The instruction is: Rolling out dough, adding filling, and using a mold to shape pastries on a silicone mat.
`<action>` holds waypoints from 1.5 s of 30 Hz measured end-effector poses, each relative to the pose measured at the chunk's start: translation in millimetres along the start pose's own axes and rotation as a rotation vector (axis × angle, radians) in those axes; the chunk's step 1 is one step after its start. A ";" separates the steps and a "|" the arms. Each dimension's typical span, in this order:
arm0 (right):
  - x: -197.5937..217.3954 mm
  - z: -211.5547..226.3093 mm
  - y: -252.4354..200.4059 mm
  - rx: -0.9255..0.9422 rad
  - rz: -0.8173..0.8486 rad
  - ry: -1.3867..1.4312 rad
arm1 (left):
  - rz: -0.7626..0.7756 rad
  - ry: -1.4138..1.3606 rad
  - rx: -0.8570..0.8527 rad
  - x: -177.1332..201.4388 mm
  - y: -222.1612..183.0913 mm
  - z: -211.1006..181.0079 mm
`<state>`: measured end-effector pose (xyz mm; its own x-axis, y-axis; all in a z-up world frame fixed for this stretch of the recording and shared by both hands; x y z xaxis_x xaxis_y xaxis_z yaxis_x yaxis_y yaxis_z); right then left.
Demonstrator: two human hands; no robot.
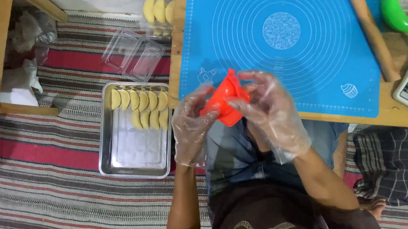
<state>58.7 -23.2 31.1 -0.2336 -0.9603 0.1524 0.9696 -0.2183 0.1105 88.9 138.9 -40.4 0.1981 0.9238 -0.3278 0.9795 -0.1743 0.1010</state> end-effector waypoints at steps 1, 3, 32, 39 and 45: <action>-3.4 -9.0 4.0 -0.124 -0.108 0.119 | -0.004 0.120 -0.111 1.0 -0.4 -5.3; -10.0 -18.3 7.2 -0.246 -0.219 0.239 | -0.005 0.241 -0.223 -1.1 -1.0 -10.4; 39.1 -40.4 -8.9 -0.305 -0.413 0.217 | -0.295 0.116 0.242 -22.4 39.6 8.4; 44.0 -32.6 -11.0 -0.163 -0.371 0.077 | -0.268 0.451 -0.040 -44.2 32.7 7.8; 36.4 -9.6 -17.2 -0.041 -0.403 -0.067 | -0.109 0.823 -0.257 -68.9 31.8 -17.1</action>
<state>34.2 -56.0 25.3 -0.5984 -0.7831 0.1691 0.8011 -0.5830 0.1353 105.7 75.6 1.5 -0.0831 0.9010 0.4257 0.9332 -0.0795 0.3504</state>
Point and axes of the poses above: each hand's wrist, its own y-axis towards the middle knuckle, its own x-axis out of the back of the hand, z = x × y, the point moved 4 cm from there along y, towards the middle knuckle, and after that the axes turned 4 degrees about -y, right-handed, at the moved point
